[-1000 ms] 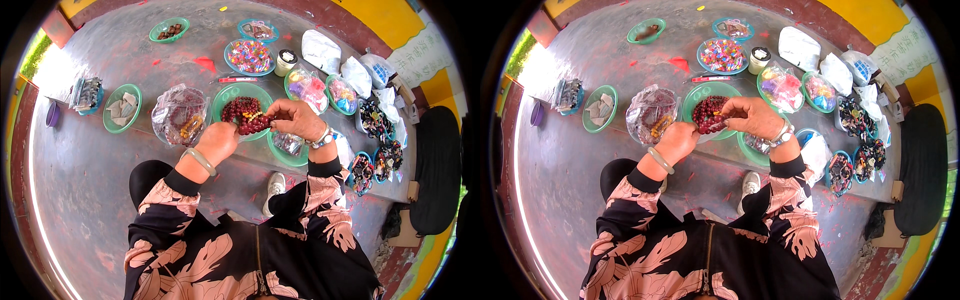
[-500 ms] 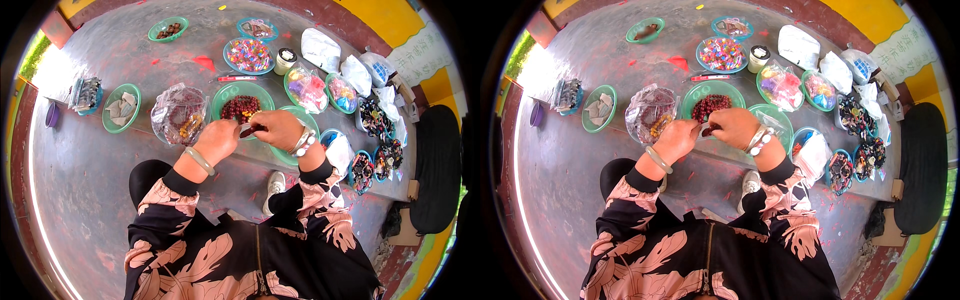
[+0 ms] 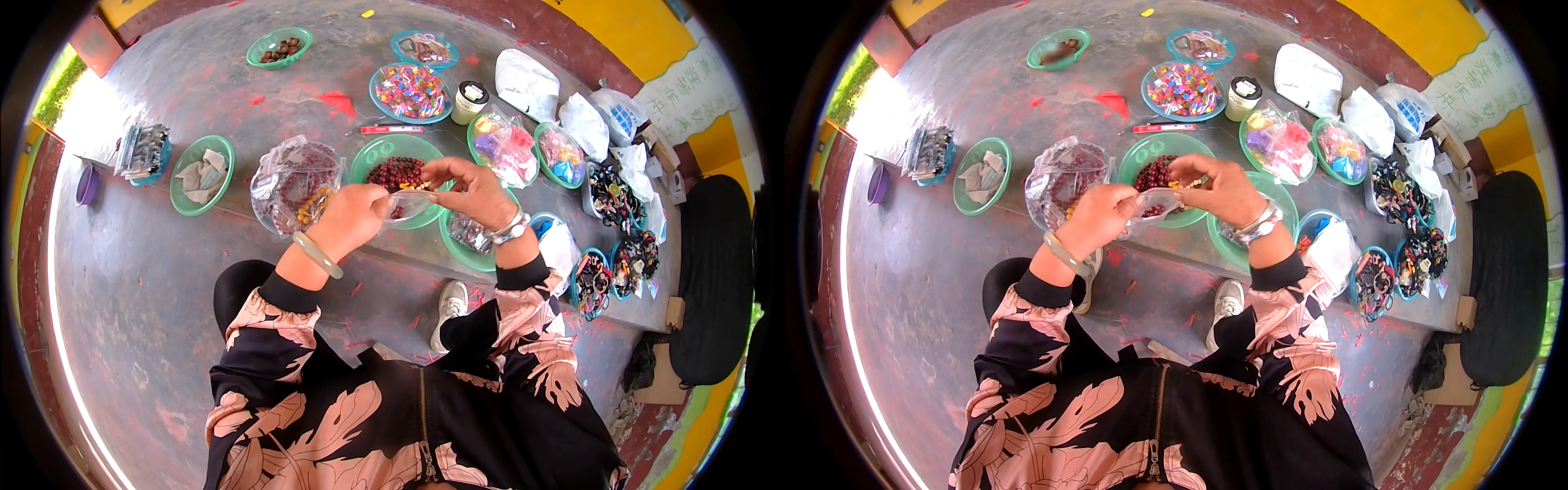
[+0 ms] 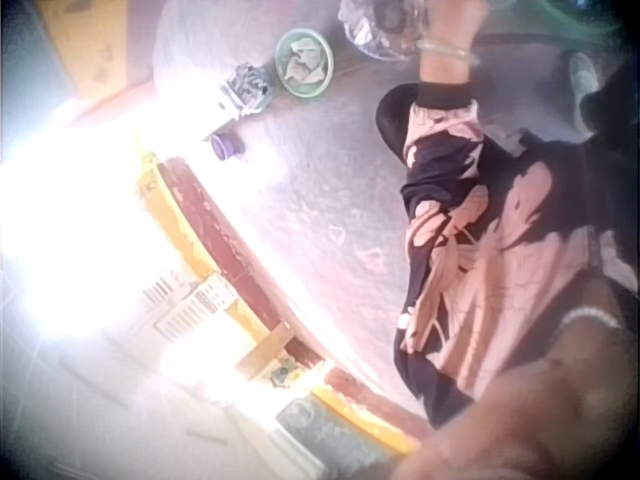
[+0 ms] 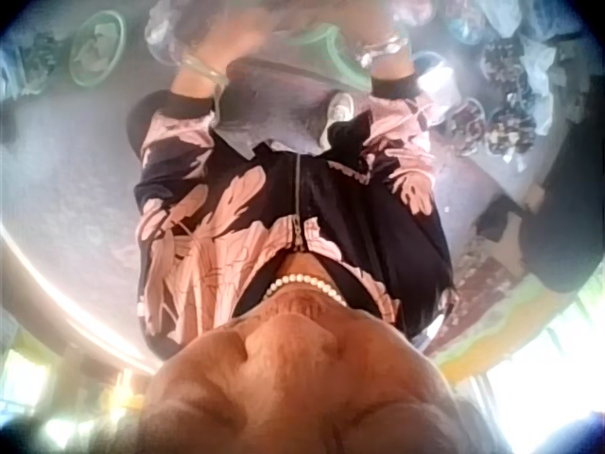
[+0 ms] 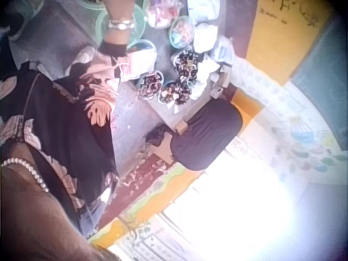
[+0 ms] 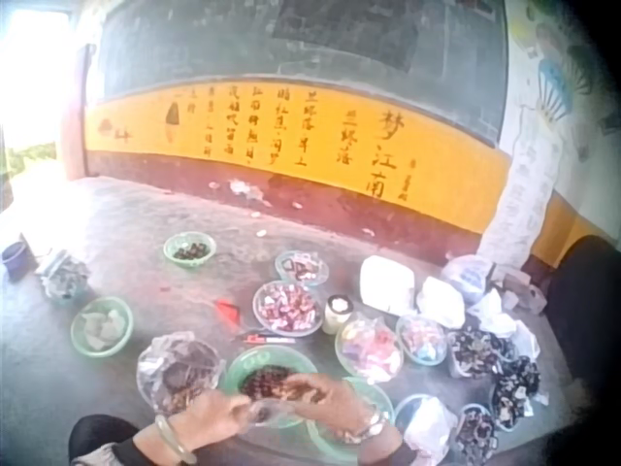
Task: The person sits at a table and repeatedly picks up beaded bracelets from a green bowl, places them into small clear plastic bags, and sets the filled bags down on the table.
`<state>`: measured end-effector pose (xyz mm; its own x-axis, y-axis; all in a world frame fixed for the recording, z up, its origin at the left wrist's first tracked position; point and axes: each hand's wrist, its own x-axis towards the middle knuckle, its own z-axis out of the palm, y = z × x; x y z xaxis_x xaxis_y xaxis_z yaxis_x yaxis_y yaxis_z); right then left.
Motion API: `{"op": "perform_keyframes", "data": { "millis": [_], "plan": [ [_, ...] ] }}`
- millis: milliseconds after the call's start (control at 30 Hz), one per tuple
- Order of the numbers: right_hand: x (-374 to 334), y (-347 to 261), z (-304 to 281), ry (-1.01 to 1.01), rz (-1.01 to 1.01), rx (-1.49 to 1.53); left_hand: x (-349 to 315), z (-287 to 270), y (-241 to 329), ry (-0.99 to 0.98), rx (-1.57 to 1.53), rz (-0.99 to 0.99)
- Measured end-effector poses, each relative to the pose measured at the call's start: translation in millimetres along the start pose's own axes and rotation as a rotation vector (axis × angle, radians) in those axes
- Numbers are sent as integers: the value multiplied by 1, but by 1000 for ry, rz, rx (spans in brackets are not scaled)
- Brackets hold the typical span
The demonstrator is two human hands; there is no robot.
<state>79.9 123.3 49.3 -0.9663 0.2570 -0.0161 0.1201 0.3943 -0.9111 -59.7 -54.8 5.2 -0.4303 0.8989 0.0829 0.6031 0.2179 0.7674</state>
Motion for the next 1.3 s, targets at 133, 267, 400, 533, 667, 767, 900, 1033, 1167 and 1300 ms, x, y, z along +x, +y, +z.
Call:
{"op": "perform_keyframes", "data": {
  "millis": [133, 267, 400, 533, 667, 767, 900, 1033, 1167, 1300],
  "plan": [
    [2, 35, -10, -103, -28, 283, 3, -21, 7, -118, -245, -27],
    [5, 49, 14, -267, 19, 365, 0, -41, 25, -214, -597, -153],
    [2, 44, 29, -352, 148, 362, -2, -48, 27, -156, -913, -235],
    [3, 45, 36, -195, 184, 509, -1, -46, 36, 72, -1047, -347],
    [4, 35, 40, 72, 224, 770, 5, -35, 15, 58, -1089, -200],
    [7, 40, 34, 127, 265, 765, 10, -36, 22, -192, -869, -191],
    [8, 28, 38, 87, 272, 620, 1, -28, 19, -174, -902, -432],
    [9, 20, 29, 52, 278, 601, 6, -26, 19, -60, -801, -412],
    [17, 31, 21, 290, 163, 754, 4, -30, 23, 120, -1009, -264],
    [30, 58, 3, 311, 216, 699, -1, -43, 14, 304, -985, -165]
  ]
}}
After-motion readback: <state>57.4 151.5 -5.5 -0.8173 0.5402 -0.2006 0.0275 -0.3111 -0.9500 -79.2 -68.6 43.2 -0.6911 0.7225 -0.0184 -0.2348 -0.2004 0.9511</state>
